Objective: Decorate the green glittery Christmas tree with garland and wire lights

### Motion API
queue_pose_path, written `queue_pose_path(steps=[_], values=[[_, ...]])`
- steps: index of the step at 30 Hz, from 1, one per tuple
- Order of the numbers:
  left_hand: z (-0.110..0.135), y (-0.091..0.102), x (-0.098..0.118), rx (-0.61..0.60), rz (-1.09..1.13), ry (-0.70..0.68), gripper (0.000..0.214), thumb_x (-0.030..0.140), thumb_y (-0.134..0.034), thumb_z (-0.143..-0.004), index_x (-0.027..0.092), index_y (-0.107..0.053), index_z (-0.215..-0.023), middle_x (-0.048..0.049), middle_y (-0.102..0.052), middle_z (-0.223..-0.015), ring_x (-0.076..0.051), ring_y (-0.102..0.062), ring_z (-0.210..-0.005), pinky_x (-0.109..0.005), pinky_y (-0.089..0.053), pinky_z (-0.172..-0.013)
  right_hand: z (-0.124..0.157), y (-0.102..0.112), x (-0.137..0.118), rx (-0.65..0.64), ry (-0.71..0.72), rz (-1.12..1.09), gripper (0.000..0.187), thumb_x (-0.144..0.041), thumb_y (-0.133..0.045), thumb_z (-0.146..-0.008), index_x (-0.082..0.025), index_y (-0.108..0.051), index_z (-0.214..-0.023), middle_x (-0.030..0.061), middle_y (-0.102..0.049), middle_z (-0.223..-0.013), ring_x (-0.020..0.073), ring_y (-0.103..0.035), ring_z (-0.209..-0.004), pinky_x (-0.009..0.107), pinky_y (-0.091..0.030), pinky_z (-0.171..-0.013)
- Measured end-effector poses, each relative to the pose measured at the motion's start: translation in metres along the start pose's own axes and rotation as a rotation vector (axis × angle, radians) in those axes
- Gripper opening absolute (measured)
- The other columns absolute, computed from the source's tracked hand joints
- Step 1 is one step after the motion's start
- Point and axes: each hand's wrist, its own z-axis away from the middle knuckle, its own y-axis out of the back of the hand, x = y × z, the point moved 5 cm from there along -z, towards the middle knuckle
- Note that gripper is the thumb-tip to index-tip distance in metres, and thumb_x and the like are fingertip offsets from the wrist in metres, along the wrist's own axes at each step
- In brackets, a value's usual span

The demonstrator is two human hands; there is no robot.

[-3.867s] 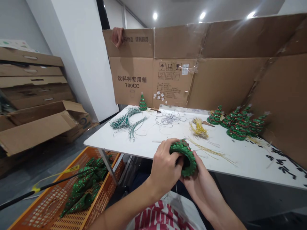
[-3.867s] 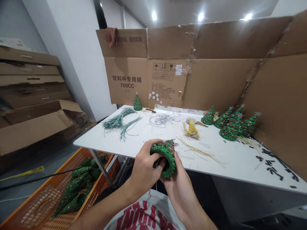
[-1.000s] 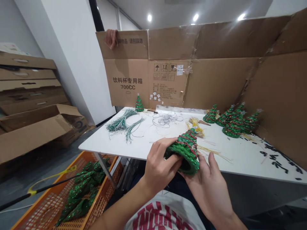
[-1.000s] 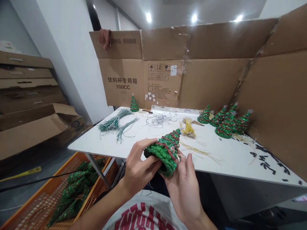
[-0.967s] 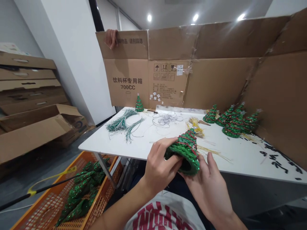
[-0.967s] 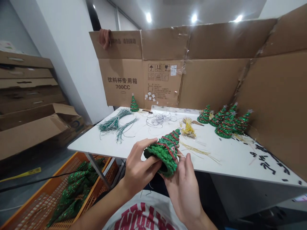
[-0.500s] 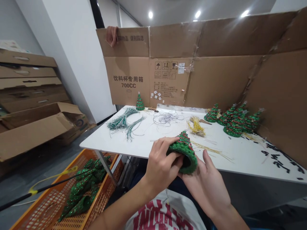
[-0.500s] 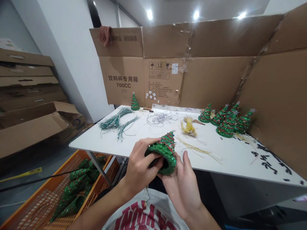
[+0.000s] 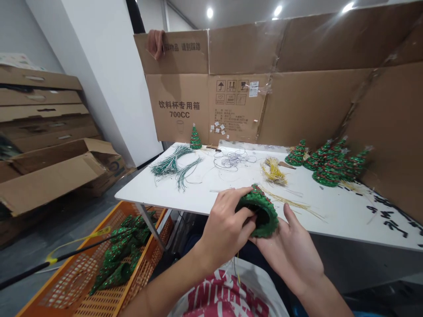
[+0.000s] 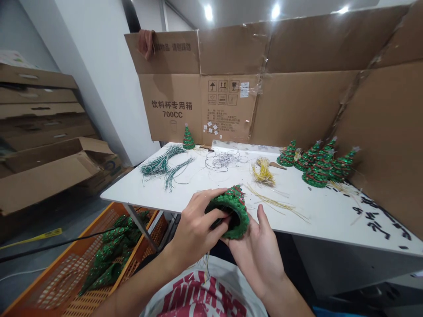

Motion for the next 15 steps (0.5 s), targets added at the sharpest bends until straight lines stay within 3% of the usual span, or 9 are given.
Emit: queue_pose_path(steps=[8,15], values=[[0.0005,-0.0036,-0.0026,-0.087,0.055,0.088,0.014,0.005,-0.075,-0.093,0.019,-0.077,-0.093,-0.012,-0.071,-0.145,-0.031,-0.068,-0.127,-0.049,-0.06,-0.105,0.0003,-0.0017,0.0013,0.052,-0.012,-0.052,0.044,-0.063,-0.062,-0.102,-0.026,-0.082,-0.114,0.0082,-0.081,-0.128,0.0292,-0.068,-0.13,0.054,-0.058,-0.107],[0.0027,-0.0053,-0.0035,-0.021,0.047,0.123,0.014,0.006,-0.079,-0.092,0.02,-0.078,-0.094,-0.0111,-0.072,-0.141,-0.031,-0.069,-0.125,-0.05,-0.06,-0.102,0.0032,-0.0013,0.0012,0.043,0.015,-0.057,0.046,-0.065,-0.059,-0.104,-0.028,-0.082,-0.117,0.0083,-0.08,-0.132,0.0304,-0.068,-0.131,0.054,-0.06,-0.107]])
